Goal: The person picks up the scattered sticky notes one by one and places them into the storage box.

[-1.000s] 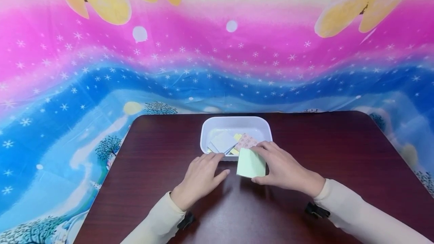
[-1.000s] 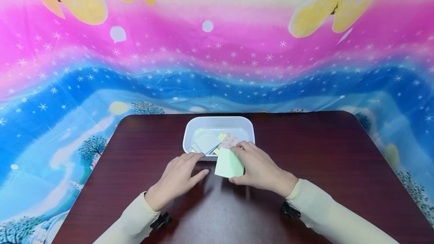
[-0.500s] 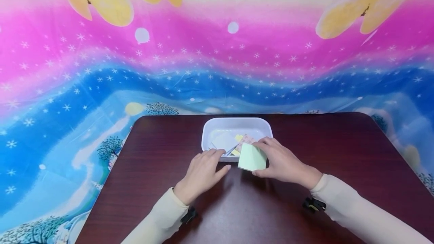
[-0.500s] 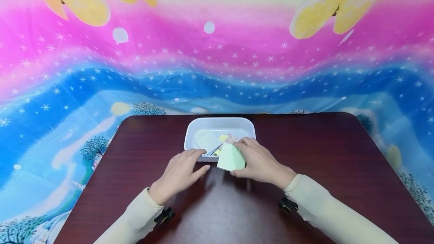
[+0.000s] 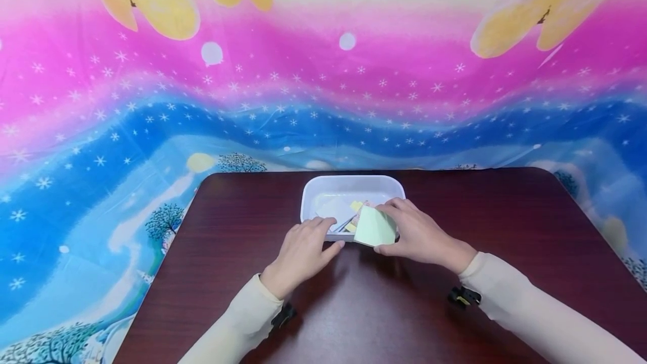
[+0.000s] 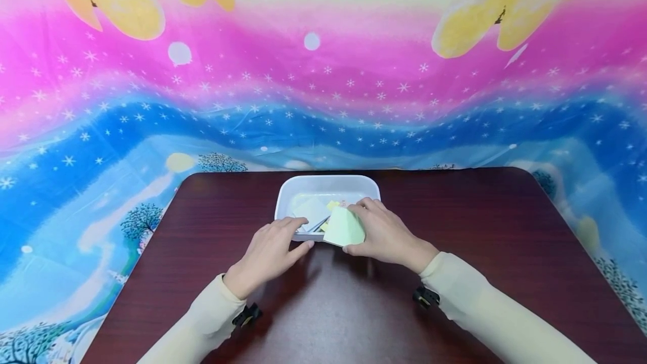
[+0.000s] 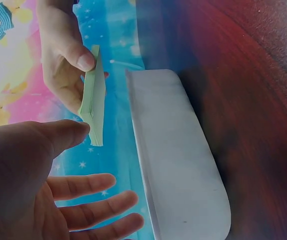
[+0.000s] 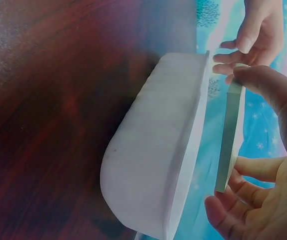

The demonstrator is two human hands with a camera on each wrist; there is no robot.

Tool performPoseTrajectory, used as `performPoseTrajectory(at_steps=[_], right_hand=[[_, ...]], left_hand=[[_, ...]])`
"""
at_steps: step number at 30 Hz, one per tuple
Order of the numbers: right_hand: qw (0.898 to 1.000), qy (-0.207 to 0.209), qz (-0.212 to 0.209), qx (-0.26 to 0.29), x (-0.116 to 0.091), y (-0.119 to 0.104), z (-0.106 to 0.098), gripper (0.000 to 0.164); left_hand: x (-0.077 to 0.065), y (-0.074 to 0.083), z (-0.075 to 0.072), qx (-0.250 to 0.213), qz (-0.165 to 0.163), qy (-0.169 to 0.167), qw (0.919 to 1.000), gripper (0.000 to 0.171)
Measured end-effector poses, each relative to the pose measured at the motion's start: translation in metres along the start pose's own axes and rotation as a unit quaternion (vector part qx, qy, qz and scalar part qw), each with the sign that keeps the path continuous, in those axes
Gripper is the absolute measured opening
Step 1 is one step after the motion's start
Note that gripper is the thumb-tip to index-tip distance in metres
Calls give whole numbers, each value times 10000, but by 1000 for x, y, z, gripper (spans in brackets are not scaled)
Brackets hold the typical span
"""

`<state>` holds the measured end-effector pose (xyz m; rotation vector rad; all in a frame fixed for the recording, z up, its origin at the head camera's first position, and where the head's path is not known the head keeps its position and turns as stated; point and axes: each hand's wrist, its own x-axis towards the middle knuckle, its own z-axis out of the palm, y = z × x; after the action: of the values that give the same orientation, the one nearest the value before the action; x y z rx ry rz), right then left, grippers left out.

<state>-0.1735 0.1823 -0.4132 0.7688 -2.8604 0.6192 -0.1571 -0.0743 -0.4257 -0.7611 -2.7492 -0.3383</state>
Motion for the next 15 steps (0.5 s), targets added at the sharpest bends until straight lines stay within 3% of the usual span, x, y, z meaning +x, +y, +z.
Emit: performPoseTrajectory(at_steps=[15], right_hand=[[9997,-159,209,7,15,7,1,78]], left_hand=[[10,-1,-2,-80,-32,-77,9999,48]])
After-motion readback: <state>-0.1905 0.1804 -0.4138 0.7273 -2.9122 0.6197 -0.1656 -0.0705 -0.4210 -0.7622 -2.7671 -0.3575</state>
